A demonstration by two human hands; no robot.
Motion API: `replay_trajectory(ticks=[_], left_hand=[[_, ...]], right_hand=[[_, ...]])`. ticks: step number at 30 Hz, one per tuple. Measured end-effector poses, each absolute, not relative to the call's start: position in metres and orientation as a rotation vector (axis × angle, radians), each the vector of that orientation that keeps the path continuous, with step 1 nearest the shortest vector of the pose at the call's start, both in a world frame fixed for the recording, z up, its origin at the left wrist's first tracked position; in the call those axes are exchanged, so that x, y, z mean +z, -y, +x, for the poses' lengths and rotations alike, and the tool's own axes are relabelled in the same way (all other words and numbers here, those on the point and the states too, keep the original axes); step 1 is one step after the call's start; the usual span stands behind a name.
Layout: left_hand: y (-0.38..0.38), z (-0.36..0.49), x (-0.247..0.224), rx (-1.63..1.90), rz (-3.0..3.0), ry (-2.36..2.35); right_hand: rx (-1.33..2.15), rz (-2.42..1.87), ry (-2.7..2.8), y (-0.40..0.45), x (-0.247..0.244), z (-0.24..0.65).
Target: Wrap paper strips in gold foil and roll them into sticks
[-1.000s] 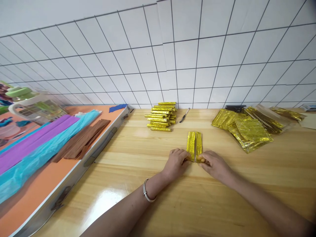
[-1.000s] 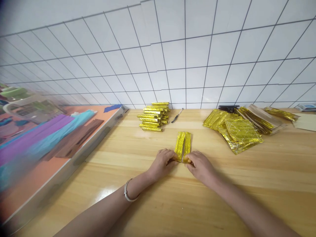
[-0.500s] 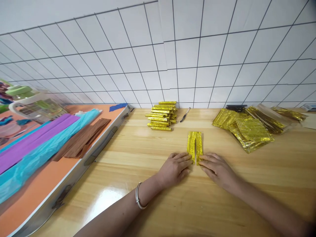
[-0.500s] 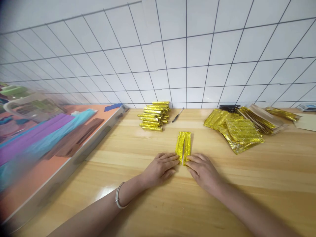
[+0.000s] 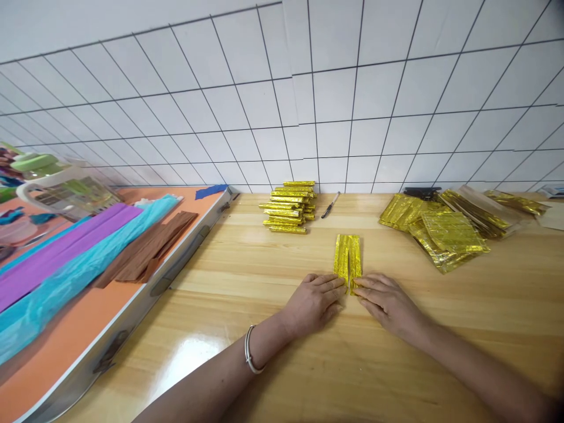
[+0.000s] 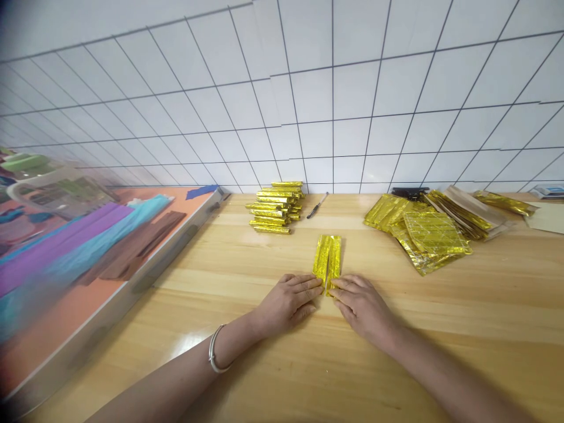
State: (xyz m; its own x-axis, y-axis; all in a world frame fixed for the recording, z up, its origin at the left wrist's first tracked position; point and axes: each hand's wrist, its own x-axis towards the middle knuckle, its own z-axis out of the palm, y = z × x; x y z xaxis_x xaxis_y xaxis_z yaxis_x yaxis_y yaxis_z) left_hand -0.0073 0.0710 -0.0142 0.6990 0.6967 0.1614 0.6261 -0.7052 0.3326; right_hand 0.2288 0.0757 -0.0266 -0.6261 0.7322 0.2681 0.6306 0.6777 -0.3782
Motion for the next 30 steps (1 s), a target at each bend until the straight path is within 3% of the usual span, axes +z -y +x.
replay_trajectory(ticks=[30], left_hand=[[-0.065, 0.000, -0.017, 0.403, 2.722, -1.054]], right_hand=[[0.388, -1.037, 2.677, -0.110, -0.029, 0.247]])
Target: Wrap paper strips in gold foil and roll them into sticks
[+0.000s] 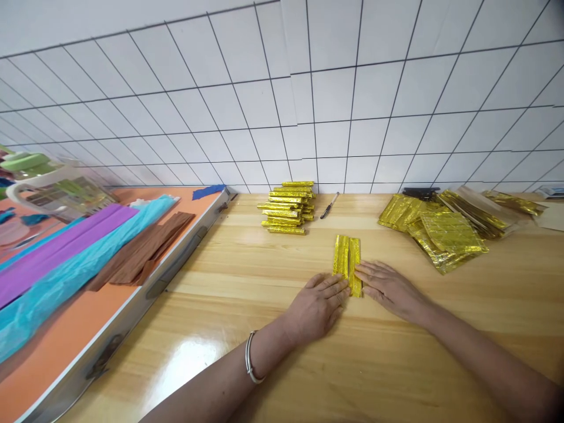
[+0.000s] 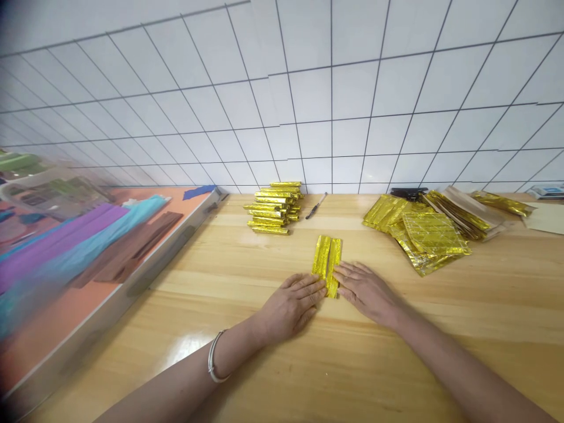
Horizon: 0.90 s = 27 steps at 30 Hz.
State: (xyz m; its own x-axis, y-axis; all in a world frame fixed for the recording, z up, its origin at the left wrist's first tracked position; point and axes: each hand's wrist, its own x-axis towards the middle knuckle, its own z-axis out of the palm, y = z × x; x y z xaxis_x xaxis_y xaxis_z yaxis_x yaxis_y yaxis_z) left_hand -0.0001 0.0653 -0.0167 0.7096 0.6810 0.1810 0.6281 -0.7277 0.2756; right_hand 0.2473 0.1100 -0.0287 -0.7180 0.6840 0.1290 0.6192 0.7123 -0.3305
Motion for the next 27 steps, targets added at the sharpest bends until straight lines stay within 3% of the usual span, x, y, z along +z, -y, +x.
replay_trajectory(ticks=[11, 16, 27], left_hand=[[-0.067, -0.001, -0.022, 0.367, 2.742, -1.039], [-0.067, -0.001, -0.020, 0.360, 2.741, -1.020], [-0.069, -0.002, -0.020, 0.353, 2.713, -1.022]], right_hand=[[0.341, -0.964, 2.744, -0.181, -0.034, 0.255], [0.208, -1.021, 2.581, -0.179, -0.031, 0.235], [0.177, -0.943, 2.792, -0.193, -0.044, 0.217]])
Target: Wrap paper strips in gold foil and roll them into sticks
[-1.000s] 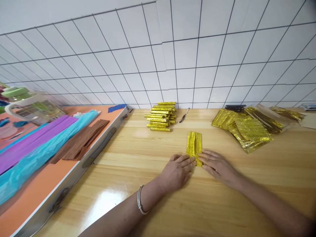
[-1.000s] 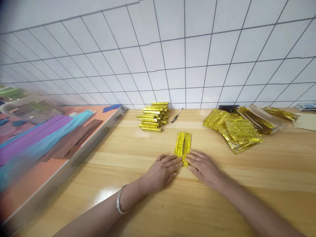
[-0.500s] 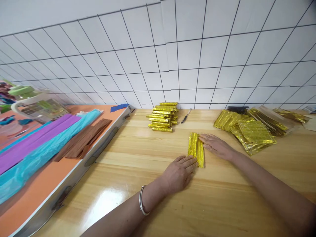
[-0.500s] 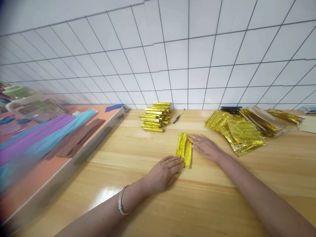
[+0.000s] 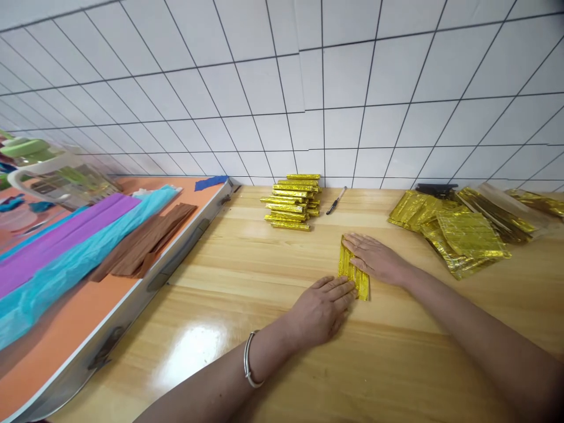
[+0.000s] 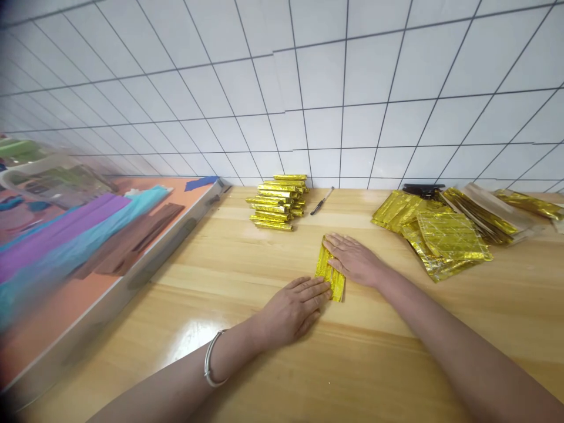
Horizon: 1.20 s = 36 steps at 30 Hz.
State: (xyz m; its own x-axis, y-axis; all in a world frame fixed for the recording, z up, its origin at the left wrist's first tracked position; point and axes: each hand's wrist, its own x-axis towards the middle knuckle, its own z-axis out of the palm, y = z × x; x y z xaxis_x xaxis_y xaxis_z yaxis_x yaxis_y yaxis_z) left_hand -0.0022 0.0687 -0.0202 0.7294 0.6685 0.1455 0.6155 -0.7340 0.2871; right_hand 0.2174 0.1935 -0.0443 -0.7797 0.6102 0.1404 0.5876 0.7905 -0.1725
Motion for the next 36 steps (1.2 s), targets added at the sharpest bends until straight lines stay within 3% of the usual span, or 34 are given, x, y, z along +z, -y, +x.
replay_trajectory(ticks=[21, 26, 31, 36], left_hand=[[-0.065, 0.005, -0.017, 0.331, 2.725, -1.055], [-0.066, 0.004, -0.015, 0.341, 2.724, -1.048], [-0.069, 0.002, -0.016, 0.384, 2.708, -1.034], [-0.074, 0.000, -0.013, 0.378, 2.713, -0.995]], right_hand=[[0.211, -0.909, 2.857, -0.205, -0.043, 0.223], [0.014, -1.033, 2.778, -0.212, -0.032, 0.223], [-0.245, -1.054, 2.646, -0.165, -0.018, 0.245], [-0.363, -0.677, 2.881, -0.102, -0.007, 0.262]])
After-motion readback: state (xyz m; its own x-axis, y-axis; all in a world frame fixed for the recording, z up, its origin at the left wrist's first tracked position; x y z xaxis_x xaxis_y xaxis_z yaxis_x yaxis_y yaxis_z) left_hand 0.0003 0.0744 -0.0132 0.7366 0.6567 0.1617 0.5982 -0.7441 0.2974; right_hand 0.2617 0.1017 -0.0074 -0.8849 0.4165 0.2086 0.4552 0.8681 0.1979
